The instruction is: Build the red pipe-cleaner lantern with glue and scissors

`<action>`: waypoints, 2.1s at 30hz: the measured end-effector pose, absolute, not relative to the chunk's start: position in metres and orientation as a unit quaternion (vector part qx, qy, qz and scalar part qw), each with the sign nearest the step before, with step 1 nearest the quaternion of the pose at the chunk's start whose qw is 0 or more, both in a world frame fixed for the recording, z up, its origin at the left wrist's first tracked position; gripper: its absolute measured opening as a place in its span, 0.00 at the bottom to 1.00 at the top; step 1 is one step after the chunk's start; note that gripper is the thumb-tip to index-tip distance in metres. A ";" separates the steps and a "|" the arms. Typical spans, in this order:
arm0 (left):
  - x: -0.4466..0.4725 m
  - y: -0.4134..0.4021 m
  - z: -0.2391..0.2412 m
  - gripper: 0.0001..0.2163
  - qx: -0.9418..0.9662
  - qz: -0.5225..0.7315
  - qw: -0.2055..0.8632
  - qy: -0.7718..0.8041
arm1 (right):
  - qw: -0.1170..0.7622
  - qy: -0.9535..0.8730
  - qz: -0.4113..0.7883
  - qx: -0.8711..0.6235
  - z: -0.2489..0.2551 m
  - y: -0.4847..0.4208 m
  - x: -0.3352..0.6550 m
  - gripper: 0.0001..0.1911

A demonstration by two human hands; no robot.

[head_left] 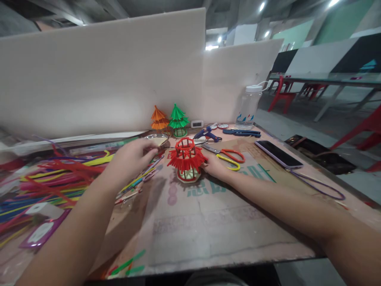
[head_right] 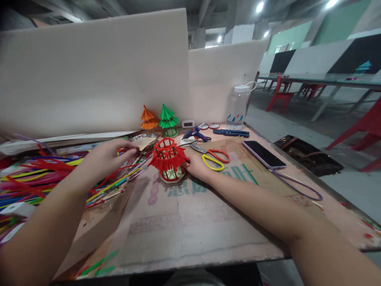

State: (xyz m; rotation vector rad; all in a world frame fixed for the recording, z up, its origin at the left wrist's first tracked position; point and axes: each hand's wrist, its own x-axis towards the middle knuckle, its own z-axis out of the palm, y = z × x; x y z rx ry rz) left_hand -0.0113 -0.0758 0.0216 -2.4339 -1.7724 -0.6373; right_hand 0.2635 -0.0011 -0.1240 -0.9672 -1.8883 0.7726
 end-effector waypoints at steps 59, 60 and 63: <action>0.049 -0.054 0.009 0.10 -0.890 -0.278 0.204 -0.299 | 0.396 -0.789 0.233 -0.409 -0.119 -0.001 0.273 0.15; 0.049 -0.054 0.009 0.10 -0.891 -0.278 0.207 -0.295 | 0.396 -0.789 0.234 -0.409 -0.119 -0.001 0.272 0.16; 0.050 -0.055 0.009 0.10 -0.890 -0.279 0.215 -0.288 | 0.399 -0.790 0.236 -0.401 -0.117 -0.002 0.272 0.18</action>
